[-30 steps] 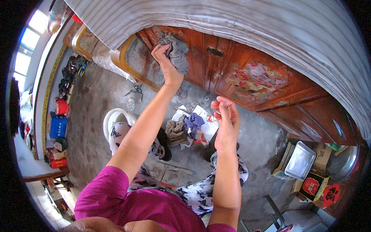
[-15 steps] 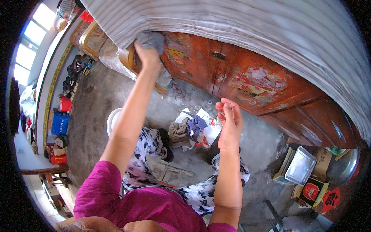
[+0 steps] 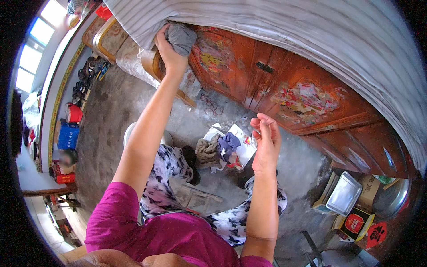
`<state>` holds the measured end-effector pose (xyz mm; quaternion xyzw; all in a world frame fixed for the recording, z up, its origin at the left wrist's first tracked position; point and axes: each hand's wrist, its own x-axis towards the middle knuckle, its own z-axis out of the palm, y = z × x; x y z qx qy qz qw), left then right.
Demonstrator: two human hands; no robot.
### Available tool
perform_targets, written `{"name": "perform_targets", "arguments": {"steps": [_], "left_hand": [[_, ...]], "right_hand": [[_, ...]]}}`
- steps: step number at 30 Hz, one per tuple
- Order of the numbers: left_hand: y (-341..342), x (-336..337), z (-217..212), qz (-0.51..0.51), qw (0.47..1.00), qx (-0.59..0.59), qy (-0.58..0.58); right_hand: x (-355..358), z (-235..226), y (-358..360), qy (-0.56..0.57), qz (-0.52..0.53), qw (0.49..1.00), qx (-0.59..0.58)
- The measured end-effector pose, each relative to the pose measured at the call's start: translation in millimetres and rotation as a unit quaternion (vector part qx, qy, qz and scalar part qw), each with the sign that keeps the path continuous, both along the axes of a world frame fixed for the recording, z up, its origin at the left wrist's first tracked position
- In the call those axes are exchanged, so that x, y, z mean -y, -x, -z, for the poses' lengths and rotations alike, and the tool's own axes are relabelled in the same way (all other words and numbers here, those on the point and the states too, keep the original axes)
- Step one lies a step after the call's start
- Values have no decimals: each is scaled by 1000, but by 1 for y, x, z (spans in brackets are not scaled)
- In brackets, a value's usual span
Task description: The person wipes the surface of a wooden cabinet with a cloth, repeatedly scrubbing and peeling off old paper or paint residue. They occasionally dip the cloth into a bucket of water to re-wet it.
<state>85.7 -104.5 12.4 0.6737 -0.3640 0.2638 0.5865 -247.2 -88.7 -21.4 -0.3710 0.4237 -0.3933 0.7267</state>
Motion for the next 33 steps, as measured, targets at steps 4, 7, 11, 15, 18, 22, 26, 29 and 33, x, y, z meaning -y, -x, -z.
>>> {"name": "perform_targets", "arguments": {"steps": [4, 7, 11, 15, 18, 22, 26, 29, 33], "left_hand": [[0, 13, 20, 32, 984, -143, 102], [96, 29, -8, 42, 998, -15, 35], [139, 28, -7, 184, 983, 10, 10], [98, 14, -13, 143, 987, 72, -32], [41, 8, -1, 36, 997, 60, -12], [23, 8, 5, -22, 998, -52, -2], [56, 21, 23, -60, 996, -70, -8], [85, 22, 74, -15, 984, -162, -68], [78, 1, 145, 30, 950, -261, -169]], "right_hand": [[-7, -2, -8, -15, -16, 1000, 5], [1, 0, 1, -1, -3, 1000, -16], [-3, 3, -6, -2, -11, 1000, -8], [-2, 0, 2, -12, -6, 1000, -7], [-5, -1, 5, -11, -1, 1000, 8], [1, -3, 16, -1, 11, 1000, 10], [0, -3, 12, 3, 0, 1000, 12], [-1, -6, 8, 10, -6, 1000, 24], [-2, -4, 2, -3, -14, 999, 30]]}}
